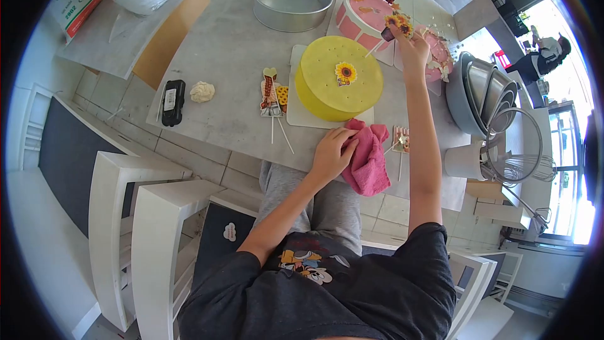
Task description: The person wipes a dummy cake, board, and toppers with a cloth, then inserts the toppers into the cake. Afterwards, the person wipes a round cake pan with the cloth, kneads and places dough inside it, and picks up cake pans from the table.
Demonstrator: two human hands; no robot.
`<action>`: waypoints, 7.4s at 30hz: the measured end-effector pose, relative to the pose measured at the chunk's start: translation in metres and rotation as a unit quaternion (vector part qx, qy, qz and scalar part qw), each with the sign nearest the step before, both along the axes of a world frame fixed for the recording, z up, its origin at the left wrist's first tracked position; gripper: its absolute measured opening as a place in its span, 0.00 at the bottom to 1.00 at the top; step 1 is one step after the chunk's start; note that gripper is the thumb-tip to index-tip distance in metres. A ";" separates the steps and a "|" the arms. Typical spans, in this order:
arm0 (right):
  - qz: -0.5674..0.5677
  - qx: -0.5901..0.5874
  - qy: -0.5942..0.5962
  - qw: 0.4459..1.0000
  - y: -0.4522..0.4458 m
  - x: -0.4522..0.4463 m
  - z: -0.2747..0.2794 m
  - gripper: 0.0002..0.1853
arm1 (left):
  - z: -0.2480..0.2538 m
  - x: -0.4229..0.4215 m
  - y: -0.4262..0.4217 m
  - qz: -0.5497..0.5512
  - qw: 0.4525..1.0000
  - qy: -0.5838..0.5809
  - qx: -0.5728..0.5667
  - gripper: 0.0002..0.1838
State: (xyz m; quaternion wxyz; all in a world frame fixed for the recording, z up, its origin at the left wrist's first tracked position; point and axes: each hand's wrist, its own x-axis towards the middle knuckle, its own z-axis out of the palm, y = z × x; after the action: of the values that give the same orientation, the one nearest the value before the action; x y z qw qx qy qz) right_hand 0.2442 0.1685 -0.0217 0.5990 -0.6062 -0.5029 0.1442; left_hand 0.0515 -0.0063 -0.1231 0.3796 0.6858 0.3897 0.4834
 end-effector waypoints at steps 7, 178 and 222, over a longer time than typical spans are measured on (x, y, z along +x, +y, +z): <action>-0.009 0.023 -0.126 0.992 0.002 0.006 -0.006 0.16 | 0.000 -0.001 0.001 -0.007 1.000 0.008 -0.016 0.10; 0.259 -0.043 0.324 0.909 -0.163 -0.092 0.026 0.15 | 0.112 -0.032 0.018 -0.033 0.934 -0.347 -0.076 0.05; 0.326 -0.019 -0.474 0.818 -0.170 -0.080 0.068 0.37 | 0.139 -0.058 0.015 0.083 0.955 0.250 0.134 0.07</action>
State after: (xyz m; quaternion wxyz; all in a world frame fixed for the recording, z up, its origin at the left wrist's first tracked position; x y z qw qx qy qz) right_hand 0.1639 -0.0015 0.0460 0.1931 -0.4117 -0.8899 0.0354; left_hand -0.0064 0.0091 0.0159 0.1335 0.7947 0.4591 0.3739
